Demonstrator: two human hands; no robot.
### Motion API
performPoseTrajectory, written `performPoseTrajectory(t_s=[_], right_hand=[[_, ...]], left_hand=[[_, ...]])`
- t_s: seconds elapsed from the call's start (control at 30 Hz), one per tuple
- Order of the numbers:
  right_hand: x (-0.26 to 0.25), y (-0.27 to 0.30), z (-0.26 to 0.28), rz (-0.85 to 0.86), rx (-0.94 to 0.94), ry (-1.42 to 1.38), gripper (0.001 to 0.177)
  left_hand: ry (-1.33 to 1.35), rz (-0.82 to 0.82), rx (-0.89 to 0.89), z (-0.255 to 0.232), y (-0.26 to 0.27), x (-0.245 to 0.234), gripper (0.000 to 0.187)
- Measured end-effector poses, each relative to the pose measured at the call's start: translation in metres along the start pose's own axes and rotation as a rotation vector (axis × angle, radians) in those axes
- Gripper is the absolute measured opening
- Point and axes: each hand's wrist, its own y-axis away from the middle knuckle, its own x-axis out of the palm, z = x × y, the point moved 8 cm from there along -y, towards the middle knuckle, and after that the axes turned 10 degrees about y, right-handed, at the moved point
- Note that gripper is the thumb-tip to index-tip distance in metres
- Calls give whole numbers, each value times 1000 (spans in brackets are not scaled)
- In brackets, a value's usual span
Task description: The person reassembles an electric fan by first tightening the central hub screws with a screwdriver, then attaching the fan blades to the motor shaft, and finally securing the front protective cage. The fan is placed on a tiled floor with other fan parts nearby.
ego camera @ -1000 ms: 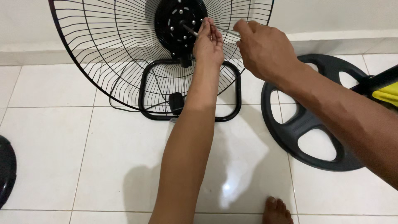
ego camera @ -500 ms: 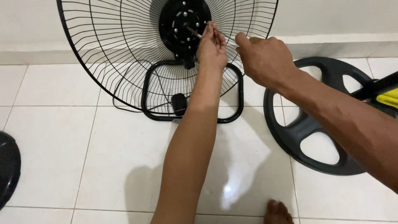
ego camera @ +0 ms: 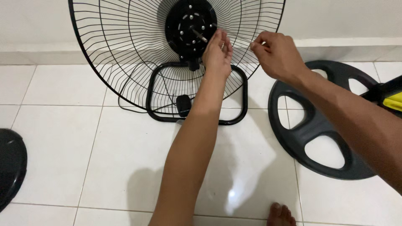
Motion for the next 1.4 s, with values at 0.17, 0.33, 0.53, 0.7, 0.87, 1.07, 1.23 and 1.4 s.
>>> performPoseTrajectory(t_s=[0.17, 0.33, 0.53, 0.7, 0.87, 1.07, 1.23, 1.4], right_hand=[[-1, 34, -32, -285, -322, 232, 22], [55, 67, -53, -10, -225, 265, 24], [133, 96, -46, 438, -334, 365, 26], [157, 99, -57, 580, -304, 408, 28], [161, 92, -60, 578, -311, 418, 31], [151, 85, -68, 591, -287, 474, 31], [142, 95, -84, 608, -214, 474, 30], [142, 99, -89, 611, -216, 469, 30]], left_hand=[[-559, 53, -104, -16, 36, -33, 25], [-1236, 363, -38, -62, 101, -54, 19], [-2013, 507, -11, -69, 163, -132, 14], [-2122, 408, 222, -64, 164, -180, 17], [-2085, 402, 206, -31, 167, -200, 19], [-2061, 324, 353, -35, 172, -203, 17], [-2104, 192, 535, -86, 170, -208, 17], [-2217, 63, 546, -113, 165, -223, 25]])
